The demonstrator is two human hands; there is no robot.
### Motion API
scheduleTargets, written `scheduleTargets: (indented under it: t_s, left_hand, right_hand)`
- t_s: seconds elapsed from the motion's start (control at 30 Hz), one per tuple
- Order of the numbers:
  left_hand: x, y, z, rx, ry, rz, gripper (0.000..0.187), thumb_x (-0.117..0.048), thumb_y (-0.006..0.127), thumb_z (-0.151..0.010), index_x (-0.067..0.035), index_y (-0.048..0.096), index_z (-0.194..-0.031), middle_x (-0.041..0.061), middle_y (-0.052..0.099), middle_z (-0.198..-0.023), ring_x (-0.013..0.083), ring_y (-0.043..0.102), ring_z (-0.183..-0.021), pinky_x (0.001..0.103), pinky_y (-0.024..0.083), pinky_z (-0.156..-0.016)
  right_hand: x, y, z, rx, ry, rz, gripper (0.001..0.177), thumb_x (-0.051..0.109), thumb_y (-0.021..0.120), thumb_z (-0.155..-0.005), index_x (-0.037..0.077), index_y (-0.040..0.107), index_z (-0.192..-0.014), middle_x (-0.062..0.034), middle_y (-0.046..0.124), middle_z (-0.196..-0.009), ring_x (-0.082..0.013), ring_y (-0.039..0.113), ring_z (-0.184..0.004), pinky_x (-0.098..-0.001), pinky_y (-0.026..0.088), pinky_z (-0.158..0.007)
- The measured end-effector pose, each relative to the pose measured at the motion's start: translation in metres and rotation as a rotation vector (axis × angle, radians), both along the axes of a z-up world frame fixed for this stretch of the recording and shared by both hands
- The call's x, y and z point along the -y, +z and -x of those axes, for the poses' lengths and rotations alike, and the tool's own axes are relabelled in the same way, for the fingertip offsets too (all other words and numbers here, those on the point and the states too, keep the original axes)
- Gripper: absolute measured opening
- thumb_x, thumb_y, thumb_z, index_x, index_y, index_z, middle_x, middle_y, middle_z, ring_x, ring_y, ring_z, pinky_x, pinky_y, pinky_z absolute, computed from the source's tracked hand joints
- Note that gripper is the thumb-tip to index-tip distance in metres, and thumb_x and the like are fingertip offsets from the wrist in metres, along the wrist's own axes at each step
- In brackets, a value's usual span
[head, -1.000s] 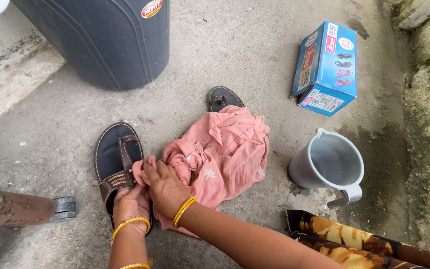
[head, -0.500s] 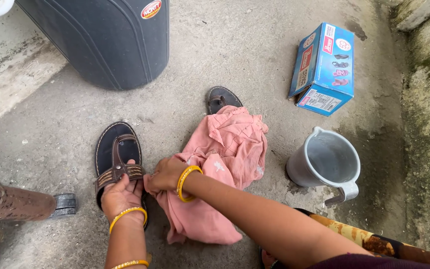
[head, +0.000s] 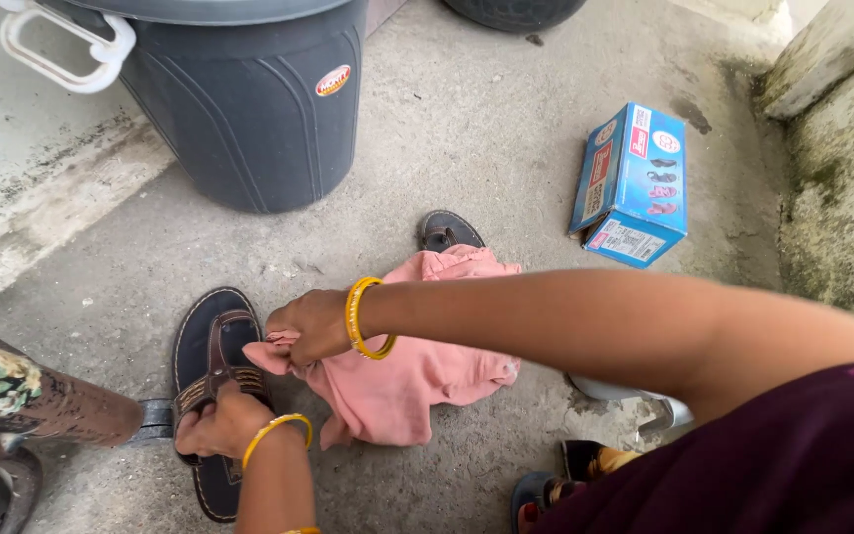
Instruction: The recorder cleans a pair of sandals with a pink cloth.
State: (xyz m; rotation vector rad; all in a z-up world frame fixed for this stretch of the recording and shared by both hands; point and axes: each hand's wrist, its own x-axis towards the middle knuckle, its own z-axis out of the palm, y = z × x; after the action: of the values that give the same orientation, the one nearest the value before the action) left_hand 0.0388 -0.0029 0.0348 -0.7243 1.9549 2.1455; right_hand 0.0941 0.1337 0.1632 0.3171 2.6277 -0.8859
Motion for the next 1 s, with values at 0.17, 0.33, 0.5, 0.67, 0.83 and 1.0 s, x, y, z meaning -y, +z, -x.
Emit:
scheduleTargets:
  t_s: [0.17,0.33,0.5,0.67,0.83,1.0]
  left_hand:
    - [-0.022,0.022,-0.029,-0.333,-0.034,0.244,0.043,0.004,0.073,-0.084,0.003,0.045,-0.117,0.012,0.046,-0.11,0.0242,0.052,-0.094,0.038,0.049,-0.085]
    - [-0.053,0.085,-0.066,-0.089,-0.413,-0.588,0.024,0.006,0.049,-0.087,-0.004,0.053,-0.109,0.008,0.063,-0.108,0.0177,0.066,-0.097,0.035,0.057,-0.088]
    - [-0.083,0.012,-0.055,-0.255,-0.608,-0.264,0.017,0.0,0.055,-0.095,-0.002,0.064,-0.11,0.009,0.069,-0.108,0.0182,0.065,-0.099,0.033,0.054,-0.09]
    - [-0.13,0.005,-0.075,-0.475,-0.803,-0.043,0.017,-0.008,0.063,-0.094,-0.004,0.069,-0.109,0.008,0.071,-0.113,0.0204,0.068,-0.108,0.034,0.052,-0.097]
    - [-0.196,-0.013,-0.108,-1.062,-1.146,0.187,0.044,-0.021,0.076,-0.085,-0.001,0.065,-0.123,0.027,0.059,-0.131,0.0466,0.054,-0.124,0.05,0.041,-0.105]
    - [-0.223,0.021,-0.134,-0.79,-1.448,0.247,0.049,-0.032,0.065,-0.091,-0.011,0.063,-0.135,0.024,0.056,-0.139,0.0431,0.054,-0.13,0.047,0.043,-0.109]
  right_hand:
    - [-0.006,0.06,-0.033,-0.036,0.082,0.011,0.041,0.024,0.069,-0.074,0.011,0.067,-0.113,-0.0098,0.075,-0.108,-0.0266,0.072,-0.102,-0.0389,0.054,-0.088]
    - [-0.009,0.063,-0.084,-0.293,-0.172,0.144,0.047,0.023,0.066,-0.082,0.007,0.062,-0.126,-0.0112,0.073,-0.107,-0.0235,0.072,-0.099,-0.0347,0.056,-0.087]
    - [-0.021,-0.032,-0.125,-0.38,-0.621,0.563,0.049,0.021,0.066,-0.086,-0.003,0.063,-0.128,-0.0073,0.071,-0.102,-0.0143,0.066,-0.093,-0.0285,0.053,-0.086]
    - [-0.046,-0.093,-0.182,-0.274,-0.881,0.661,0.047,0.015,0.066,-0.086,-0.003,0.06,-0.128,-0.0036,0.07,-0.101,-0.0097,0.066,-0.093,-0.0223,0.052,-0.086]
    - [-0.056,-0.072,-0.194,-0.369,-0.988,0.662,0.049,0.011,0.064,-0.084,-0.005,0.058,-0.129,-0.0101,0.072,-0.105,-0.0151,0.07,-0.093,-0.0259,0.058,-0.083]
    - [-0.086,-0.078,-0.217,-0.536,-1.119,0.543,0.057,0.012,0.066,-0.086,-0.005,0.046,-0.136,-0.0121,0.067,-0.121,-0.0158,0.067,-0.105,-0.0281,0.057,-0.089]
